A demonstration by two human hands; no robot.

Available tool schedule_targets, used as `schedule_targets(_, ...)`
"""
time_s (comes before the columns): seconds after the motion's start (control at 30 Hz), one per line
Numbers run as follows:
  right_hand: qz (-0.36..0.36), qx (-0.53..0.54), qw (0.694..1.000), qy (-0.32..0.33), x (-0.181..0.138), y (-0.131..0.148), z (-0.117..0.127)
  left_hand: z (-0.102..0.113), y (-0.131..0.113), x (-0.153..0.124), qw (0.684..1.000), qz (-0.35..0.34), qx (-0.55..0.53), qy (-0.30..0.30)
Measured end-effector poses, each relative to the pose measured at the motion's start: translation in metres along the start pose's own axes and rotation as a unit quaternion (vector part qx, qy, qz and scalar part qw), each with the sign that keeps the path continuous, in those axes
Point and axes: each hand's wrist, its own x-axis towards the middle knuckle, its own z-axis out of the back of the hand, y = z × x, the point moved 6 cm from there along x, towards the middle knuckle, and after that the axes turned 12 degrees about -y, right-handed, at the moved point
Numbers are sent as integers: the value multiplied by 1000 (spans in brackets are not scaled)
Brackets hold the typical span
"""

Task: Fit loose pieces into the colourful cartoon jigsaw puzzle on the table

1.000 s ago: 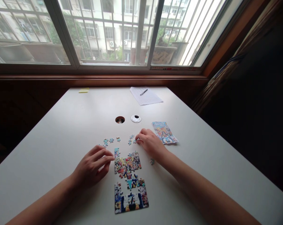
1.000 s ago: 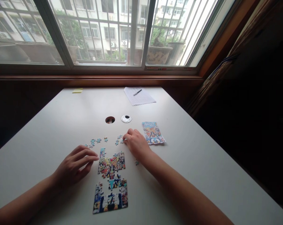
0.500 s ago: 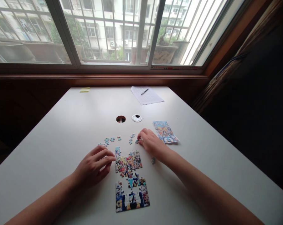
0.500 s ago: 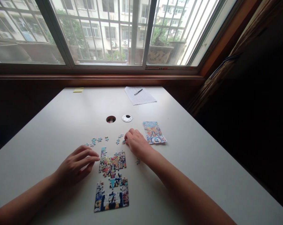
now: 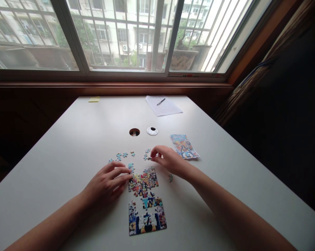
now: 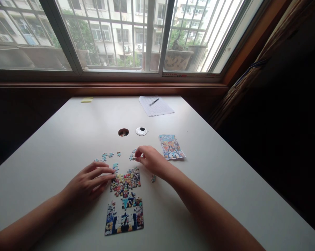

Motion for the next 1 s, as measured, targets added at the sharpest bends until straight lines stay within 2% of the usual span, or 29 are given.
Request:
schedule_targets(0.13, 21, 69, 997, 23, -2, 26, -15, -2, 0, -2, 1000, -9, 6, 7)
schedule_targets(0.27, 68, 64, 995, 34, -4, 42, -33, -2, 0, -1, 1000, -16, 9, 9)
schedule_targets(0.43, 90, 40, 995, 34, -5, 43, -42, -2, -1, 1, 1000, -18, 8, 3)
schedule_targets(1.0, 105, -9, 994, 33, -6, 44, -43, -4, 0, -2, 999, -24, 26, 10)
